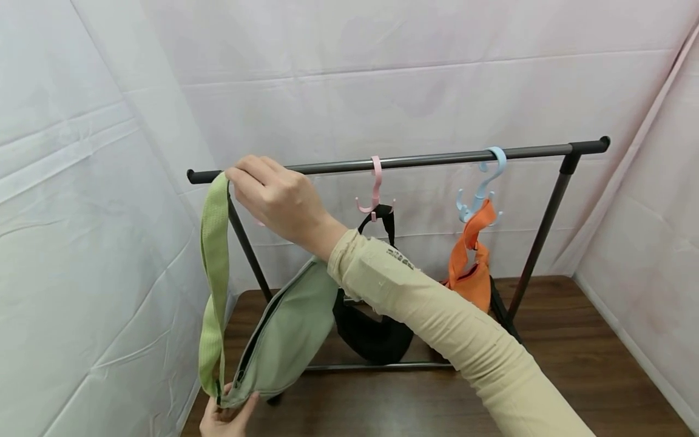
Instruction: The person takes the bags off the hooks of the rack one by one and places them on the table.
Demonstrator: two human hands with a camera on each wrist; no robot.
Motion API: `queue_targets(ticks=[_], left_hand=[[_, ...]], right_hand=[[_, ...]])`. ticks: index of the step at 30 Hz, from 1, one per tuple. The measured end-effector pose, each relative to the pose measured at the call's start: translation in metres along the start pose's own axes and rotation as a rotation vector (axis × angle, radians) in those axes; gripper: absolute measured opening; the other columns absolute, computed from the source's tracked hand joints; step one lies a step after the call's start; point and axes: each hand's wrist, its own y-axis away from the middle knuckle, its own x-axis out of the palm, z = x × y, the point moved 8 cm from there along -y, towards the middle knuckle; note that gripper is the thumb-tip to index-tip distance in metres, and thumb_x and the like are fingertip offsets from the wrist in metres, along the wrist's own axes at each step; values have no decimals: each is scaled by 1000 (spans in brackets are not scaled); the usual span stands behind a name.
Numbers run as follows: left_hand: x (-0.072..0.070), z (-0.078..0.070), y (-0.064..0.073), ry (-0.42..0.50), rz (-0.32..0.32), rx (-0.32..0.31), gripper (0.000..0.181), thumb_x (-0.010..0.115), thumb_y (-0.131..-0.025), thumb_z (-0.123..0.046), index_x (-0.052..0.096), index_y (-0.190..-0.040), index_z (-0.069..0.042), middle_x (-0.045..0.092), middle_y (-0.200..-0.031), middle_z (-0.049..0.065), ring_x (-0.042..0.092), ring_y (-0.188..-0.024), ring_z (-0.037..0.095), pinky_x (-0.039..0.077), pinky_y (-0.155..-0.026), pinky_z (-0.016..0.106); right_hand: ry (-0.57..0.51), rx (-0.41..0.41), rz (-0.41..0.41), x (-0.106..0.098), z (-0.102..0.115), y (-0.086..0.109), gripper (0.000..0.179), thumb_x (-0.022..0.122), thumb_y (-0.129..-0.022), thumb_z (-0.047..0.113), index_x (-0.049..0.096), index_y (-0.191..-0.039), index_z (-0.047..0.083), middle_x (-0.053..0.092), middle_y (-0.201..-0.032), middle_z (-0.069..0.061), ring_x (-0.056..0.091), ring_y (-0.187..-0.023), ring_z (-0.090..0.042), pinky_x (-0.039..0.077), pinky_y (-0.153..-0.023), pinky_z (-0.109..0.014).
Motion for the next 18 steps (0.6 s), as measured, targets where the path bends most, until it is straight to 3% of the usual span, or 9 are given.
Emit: queue_targets(ticks=[10,18], left_hand=[[-11,-25,-3,12,-65,259,52,62,-65,28,68,-80,-22,62,-67,-20,58,-59,-8,46,-54,5],[-32,-43,-16,232,-110,328,55,55,-64,33,68,-87,-15,70,-81,-14,66,-75,-5,49,-65,5]], right_hand=[[-13,44,-24,-4,-11,5,22,49,-91,1,71,-93,3,68,-89,-2,66,-81,-12,52,-79,-14],[-30,102,-12,-6,-23,13,20,51,-91,0,70,-93,2,68,-89,-4,66,-82,-15,52,-82,-16]])
